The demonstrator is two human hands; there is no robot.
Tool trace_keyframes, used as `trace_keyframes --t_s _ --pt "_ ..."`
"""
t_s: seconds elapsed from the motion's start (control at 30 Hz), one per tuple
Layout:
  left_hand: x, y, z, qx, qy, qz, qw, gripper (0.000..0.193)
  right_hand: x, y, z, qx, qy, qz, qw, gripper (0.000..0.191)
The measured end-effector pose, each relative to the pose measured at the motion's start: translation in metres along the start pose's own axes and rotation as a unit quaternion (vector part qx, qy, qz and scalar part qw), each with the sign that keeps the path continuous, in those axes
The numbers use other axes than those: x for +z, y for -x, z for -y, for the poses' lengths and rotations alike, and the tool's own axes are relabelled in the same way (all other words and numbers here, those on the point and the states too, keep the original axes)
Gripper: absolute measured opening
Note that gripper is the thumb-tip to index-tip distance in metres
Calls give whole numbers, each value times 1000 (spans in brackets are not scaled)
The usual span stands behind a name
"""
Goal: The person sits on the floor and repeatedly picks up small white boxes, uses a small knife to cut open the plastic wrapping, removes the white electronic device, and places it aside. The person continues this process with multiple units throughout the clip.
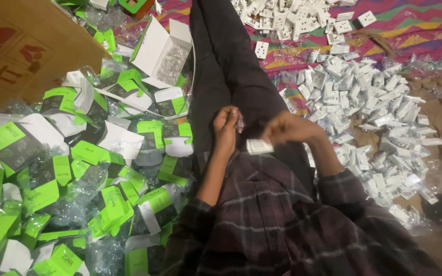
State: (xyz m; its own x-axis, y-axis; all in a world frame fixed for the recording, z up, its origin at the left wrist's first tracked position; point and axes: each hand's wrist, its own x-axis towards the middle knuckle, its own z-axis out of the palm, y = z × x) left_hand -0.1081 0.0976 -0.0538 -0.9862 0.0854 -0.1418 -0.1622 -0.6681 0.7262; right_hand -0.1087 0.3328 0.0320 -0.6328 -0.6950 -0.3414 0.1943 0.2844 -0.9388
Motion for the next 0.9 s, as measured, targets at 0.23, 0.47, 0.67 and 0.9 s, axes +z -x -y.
trace_keyframes --t_s 0.23,0.47,0.67,0.9 --pt "0 -2 -2 -23 -24 -12 999 13 -70 9 19 -104 -115 -459 875 17" --pt "1 9 -29 36 -170 -41 984 16 -73 8 -41 -31 271 -536 799 29" --pt "-50 68 -197 323 -721 -147 595 20 -39 51 -108 241 375 -389 806 65" --pt "9 145 -263 373 -654 -314 578 24 -19 53 -136 206 388 -437 785 49"
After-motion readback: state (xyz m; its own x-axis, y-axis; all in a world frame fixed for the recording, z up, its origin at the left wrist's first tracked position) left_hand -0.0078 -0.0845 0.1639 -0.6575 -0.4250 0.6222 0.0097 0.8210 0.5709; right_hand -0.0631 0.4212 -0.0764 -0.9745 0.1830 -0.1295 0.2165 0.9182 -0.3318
